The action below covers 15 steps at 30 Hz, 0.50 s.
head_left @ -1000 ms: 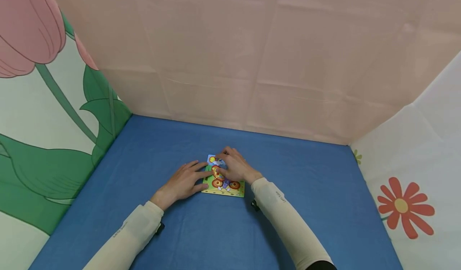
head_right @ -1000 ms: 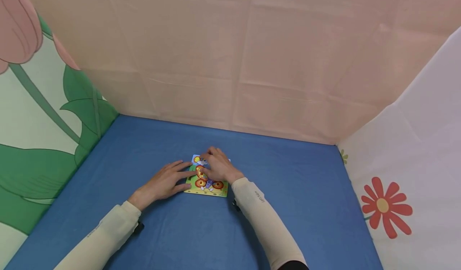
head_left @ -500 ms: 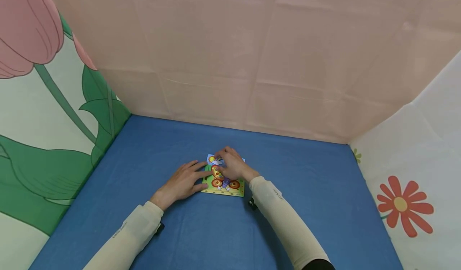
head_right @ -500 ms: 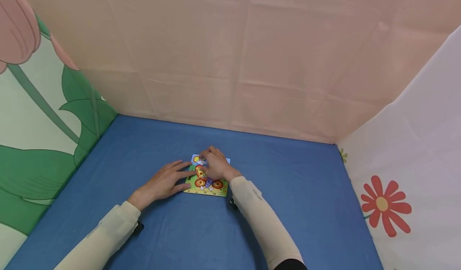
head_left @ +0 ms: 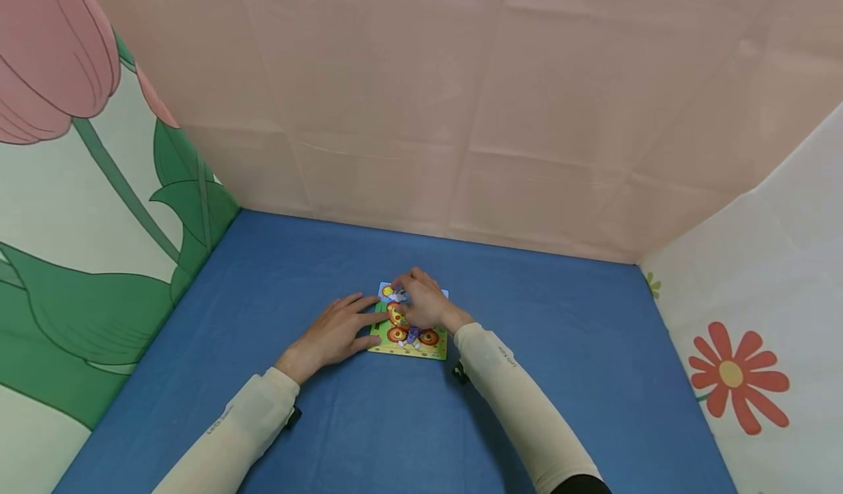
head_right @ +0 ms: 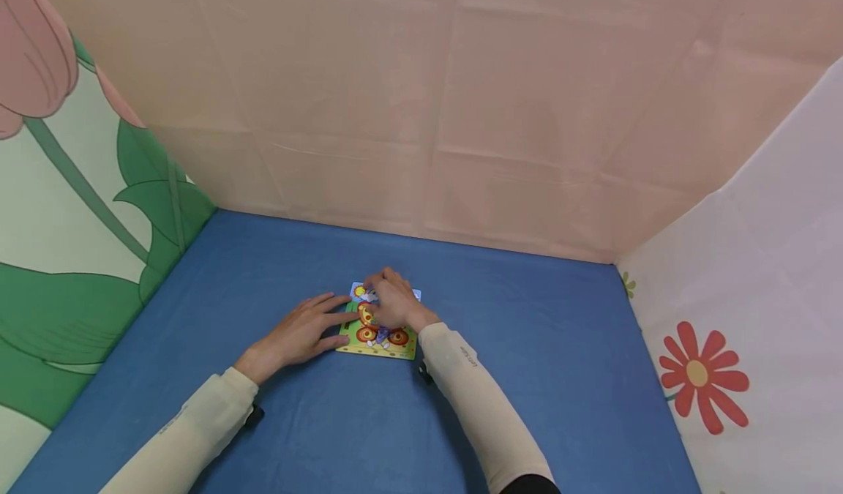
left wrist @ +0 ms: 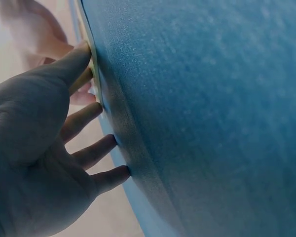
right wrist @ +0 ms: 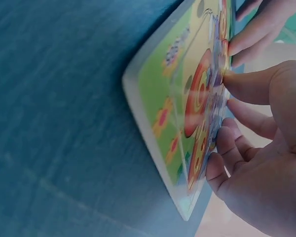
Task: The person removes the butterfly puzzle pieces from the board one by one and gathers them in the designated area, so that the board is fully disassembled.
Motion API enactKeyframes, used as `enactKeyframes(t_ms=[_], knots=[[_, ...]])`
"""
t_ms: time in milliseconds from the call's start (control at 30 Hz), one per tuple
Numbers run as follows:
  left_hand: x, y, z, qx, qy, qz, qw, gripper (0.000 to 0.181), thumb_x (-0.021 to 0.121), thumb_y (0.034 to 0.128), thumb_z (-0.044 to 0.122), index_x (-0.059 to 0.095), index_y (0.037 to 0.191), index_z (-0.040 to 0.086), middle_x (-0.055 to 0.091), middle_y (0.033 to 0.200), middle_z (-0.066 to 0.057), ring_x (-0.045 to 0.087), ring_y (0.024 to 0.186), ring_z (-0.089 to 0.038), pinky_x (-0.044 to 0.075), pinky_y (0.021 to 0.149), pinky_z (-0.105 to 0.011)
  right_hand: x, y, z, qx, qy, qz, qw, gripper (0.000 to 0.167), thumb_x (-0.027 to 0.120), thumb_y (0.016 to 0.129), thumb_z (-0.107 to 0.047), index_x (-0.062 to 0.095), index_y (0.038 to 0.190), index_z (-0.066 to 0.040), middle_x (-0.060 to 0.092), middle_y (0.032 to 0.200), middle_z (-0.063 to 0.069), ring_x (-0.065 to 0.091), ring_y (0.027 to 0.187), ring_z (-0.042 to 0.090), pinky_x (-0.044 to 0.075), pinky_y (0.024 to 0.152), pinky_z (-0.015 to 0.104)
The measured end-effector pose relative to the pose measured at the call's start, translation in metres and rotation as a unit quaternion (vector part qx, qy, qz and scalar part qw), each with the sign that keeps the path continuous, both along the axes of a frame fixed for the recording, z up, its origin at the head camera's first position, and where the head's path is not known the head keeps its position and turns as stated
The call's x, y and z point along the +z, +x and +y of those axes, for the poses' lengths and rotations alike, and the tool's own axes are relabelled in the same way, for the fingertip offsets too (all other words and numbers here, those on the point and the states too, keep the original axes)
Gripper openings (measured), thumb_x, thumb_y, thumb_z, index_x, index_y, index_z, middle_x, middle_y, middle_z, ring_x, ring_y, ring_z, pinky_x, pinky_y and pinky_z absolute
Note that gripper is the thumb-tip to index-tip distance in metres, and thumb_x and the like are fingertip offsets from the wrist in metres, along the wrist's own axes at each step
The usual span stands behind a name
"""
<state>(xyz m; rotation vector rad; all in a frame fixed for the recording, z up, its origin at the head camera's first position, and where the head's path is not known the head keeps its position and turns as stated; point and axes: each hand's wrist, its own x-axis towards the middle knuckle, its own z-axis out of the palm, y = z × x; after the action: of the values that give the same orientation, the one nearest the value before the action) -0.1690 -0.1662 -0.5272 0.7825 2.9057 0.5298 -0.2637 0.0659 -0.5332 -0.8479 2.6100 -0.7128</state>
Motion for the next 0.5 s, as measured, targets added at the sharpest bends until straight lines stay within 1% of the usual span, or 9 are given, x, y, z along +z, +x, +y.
enactKeyframes(t_ms=[33,233,333,500], knots=[[-0.0002,0.0002,0.0000,0.000,-0.001,0.000,1.0000,0.050,0.077,0.1089,0.034,0.071,0.156,0.018,0.057,0.171,-0.021,0.048,0.159,-0.058,0.042,0.126,-0.079,0.0078,0.0043,-0.0007,-0.003,0.005,-0.005,1.0000,0.044,0.069,0.114,-0.020,0.062,0.157,-0.011,0.058,0.149,0.015,0.058,0.135,0.033,0.046,0.118,0.059],[-0.0007,0.0003,0.0008,0.001,-0.001,-0.003,1.0000,0.050,0.077,0.1091,0.034,0.071,0.156,0.019,0.056,0.172,-0.020,0.047,0.160,-0.057,0.042,0.126,-0.079,0.0124,0.0057,-0.0028,-0.024,0.013,-0.027,0.9993,0.042,0.070,0.113,-0.021,0.063,0.153,-0.012,0.057,0.151,0.013,0.057,0.144,0.033,0.042,0.129,0.062],[-0.0003,0.0004,0.0010,0.001,0.000,-0.004,1.0000,0.050,0.077,0.1091,0.034,0.071,0.156,0.019,0.056,0.172,-0.020,0.047,0.160,-0.057,0.042,0.126,-0.078,0.0146,0.0055,-0.0028,-0.032,0.012,-0.039,0.9987,0.040,0.070,0.113,-0.022,0.064,0.151,-0.011,0.056,0.151,0.012,0.057,0.143,0.032,0.043,0.129,0.062],[0.0001,0.0004,0.0017,0.003,0.002,-0.006,1.0000,0.050,0.077,0.1092,0.034,0.071,0.156,0.019,0.056,0.172,-0.020,0.047,0.160,-0.057,0.041,0.126,-0.079,0.0150,0.0044,-0.0018,-0.038,0.014,-0.047,0.9981,0.036,0.070,0.113,-0.023,0.064,0.147,-0.013,0.055,0.150,0.010,0.057,0.142,0.031,0.047,0.124,0.059]])
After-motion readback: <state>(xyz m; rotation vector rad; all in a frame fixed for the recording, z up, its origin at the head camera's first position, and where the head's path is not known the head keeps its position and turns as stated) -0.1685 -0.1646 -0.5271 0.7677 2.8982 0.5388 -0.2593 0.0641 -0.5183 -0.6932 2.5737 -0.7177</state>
